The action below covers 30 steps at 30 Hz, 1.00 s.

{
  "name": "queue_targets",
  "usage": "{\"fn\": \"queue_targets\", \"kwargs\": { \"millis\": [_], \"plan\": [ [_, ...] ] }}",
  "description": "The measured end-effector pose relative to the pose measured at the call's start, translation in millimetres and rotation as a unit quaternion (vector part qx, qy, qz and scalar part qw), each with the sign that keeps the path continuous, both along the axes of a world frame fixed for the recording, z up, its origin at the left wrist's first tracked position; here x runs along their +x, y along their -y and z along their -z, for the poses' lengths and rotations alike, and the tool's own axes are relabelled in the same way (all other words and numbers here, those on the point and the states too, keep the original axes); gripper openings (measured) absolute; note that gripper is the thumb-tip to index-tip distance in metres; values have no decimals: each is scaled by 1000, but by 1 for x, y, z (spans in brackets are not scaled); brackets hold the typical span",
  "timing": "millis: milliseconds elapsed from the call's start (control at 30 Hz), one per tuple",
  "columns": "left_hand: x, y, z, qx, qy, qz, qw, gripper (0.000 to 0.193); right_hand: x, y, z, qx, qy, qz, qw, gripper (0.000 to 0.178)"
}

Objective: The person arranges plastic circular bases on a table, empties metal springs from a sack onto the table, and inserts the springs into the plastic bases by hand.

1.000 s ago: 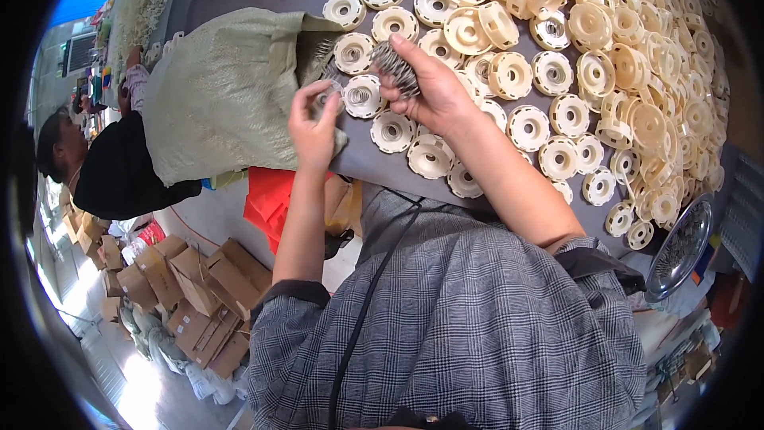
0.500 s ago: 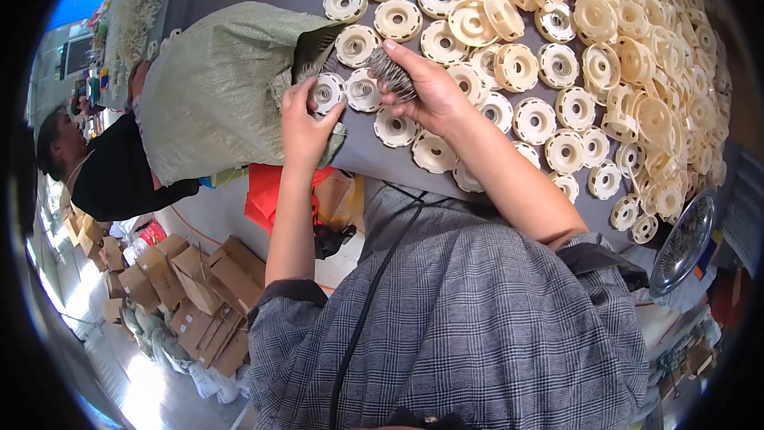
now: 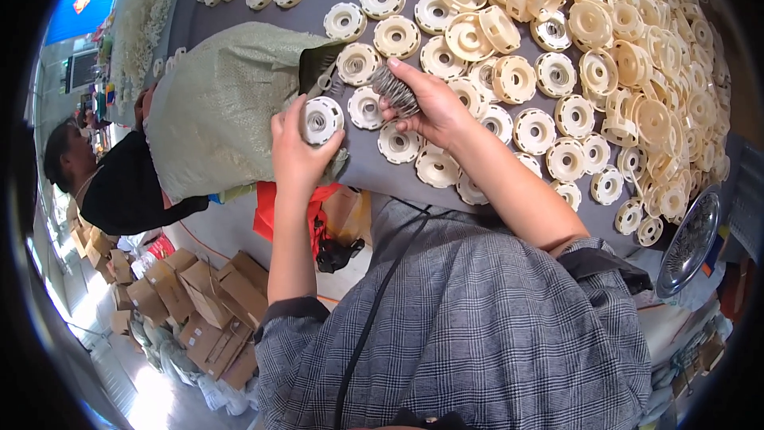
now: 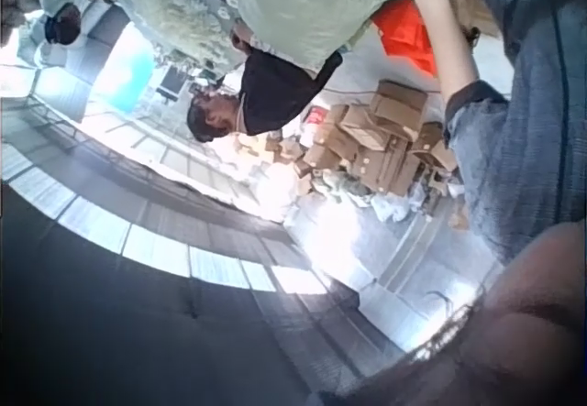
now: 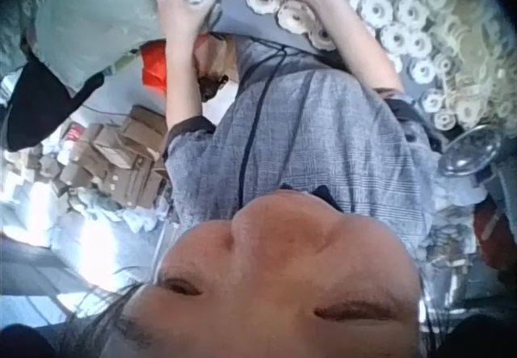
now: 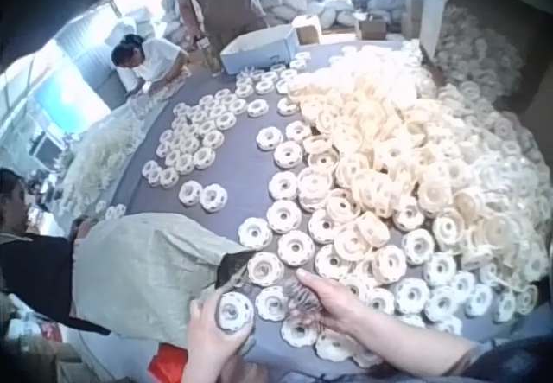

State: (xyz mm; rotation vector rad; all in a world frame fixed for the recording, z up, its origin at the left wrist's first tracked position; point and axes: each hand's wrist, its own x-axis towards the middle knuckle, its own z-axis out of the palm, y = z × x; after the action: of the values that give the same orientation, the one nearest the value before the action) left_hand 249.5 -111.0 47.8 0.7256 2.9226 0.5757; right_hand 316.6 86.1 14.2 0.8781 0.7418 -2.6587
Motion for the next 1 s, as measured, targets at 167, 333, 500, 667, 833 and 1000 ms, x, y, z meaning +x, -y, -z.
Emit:
{"fn": "queue_targets", "kwargs": {
  "millis": [167, 333, 500, 667, 833, 1000],
  "plan": [
    [-37, -52, -43, 106, 78, 61, 989, 62, -2, -8, 13, -41, -12, 28, 999, 41],
    [-140, -101, -12, 83, -76, 143, 983, 61, 1, -10, -2, 16, -1, 27, 1000, 39],
    [-204, -122, 35, -124, -85, 112, 982, 66, 11, -26, 2, 13, -18, 52, 998, 32],
    [-212, -124, 51, -90, -55, 98, 990, 66, 7, -39, 5, 36, 1, 76, 996, 34],
    [-221, -112, 56, -8, -41, 144, 989, 45, -9, -38, -1, 33, 6, 70, 997, 35],
    [-215, -117, 57, 213, 41, 54, 975, 27, -9, -42, 2, 25, 6, 68, 997, 36]
  ]
}}
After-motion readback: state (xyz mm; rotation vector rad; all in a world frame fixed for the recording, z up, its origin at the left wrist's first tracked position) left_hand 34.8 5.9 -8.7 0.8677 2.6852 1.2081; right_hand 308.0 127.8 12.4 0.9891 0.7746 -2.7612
